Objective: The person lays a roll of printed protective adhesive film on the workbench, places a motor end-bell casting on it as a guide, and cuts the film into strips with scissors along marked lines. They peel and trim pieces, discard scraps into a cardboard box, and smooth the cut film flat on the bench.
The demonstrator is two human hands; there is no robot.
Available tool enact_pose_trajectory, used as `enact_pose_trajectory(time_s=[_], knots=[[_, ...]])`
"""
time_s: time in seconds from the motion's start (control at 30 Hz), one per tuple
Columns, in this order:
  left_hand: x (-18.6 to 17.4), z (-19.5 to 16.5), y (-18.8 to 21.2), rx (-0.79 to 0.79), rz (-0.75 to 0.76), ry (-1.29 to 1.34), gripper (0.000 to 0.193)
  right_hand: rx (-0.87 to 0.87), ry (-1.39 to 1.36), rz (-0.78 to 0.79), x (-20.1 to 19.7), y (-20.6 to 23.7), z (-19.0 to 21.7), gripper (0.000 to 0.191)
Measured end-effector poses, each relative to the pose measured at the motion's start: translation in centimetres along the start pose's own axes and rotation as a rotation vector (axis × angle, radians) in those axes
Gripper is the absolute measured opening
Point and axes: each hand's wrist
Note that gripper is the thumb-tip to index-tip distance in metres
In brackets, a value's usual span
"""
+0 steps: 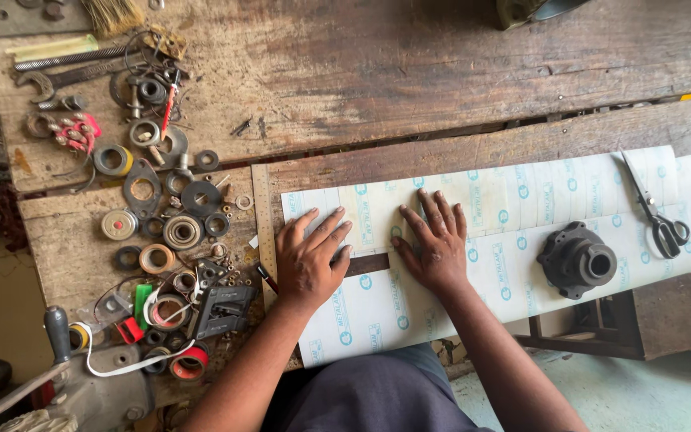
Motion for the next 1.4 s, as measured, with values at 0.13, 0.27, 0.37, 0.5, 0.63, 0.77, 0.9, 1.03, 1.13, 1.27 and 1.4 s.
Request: enact_pose_trajectory(time_s=[0.13, 0.27, 0.37, 0.5, 0.63, 0.77, 0.9, 1.03, 1.13, 1.27, 1.4], knots=[[-0.22, -0.19, -0.02, 0.001, -0.003, -0.008, 0.034, 0.004, -0.003, -0.003, -0.12, 0.06, 0.03, 0.056], [-0.17, -0.24, 0.04, 0.005, -0.008, -0.008, 0.035, -0.002, 0.025, -0.004, 0.02, 0.15, -0.11, 0.055], [-0.07, -0.21, 0.13, 0.006, -0.010, -0.016, 0.035, -0.005, 0.039, -0.012, 0.14, 0.22, -0.15, 0.055], [0.11, -0.15, 0.26, 0.002, -0.011, -0.021, 0.034, -0.004, 0.031, -0.028, 0.13, 0.38, -0.15, 0.054], [0.40, -0.17, 0.39, -0.003, -0.007, -0.018, 0.033, -0.001, 0.033, -0.024, 0.11, 0.53, -0.14, 0.052], [0.48, -0.21, 0.49, -0.005, 0.002, -0.022, 0.033, 0.003, 0.015, -0.030, -0.01, 0.66, -0.14, 0.053], [0.39, -0.26, 0.54, -0.004, 0.001, -0.017, 0.034, 0.006, 0.008, -0.027, -0.06, 0.69, -0.12, 0.054], [0.28, -0.24, 0.68, 0.000, -0.006, -0.025, 0.033, 0.006, 0.028, -0.016, 0.13, 0.71, -0.10, 0.055], [0.26, -0.28, 0.79, 0.000, -0.014, -0.017, 0.032, 0.009, 0.024, -0.020, 0.26, 0.82, -0.18, 0.057], [0.14, -0.29, 0.77, 0.003, -0.026, -0.005, 0.033, 0.007, 0.033, -0.022, 0.36, 0.85, -0.16, 0.057], [0.03, -0.35, 0.79, -0.002, -0.027, -0.002, 0.033, 0.005, 0.041, -0.026, 0.34, 0.89, -0.08, 0.058]])
Point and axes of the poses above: each hand's wrist, its own y-axis away from the middle knuckle, its own x-axis out of the palm, z = x × y, and after that the axes turned 2 degrees about x, right-handed
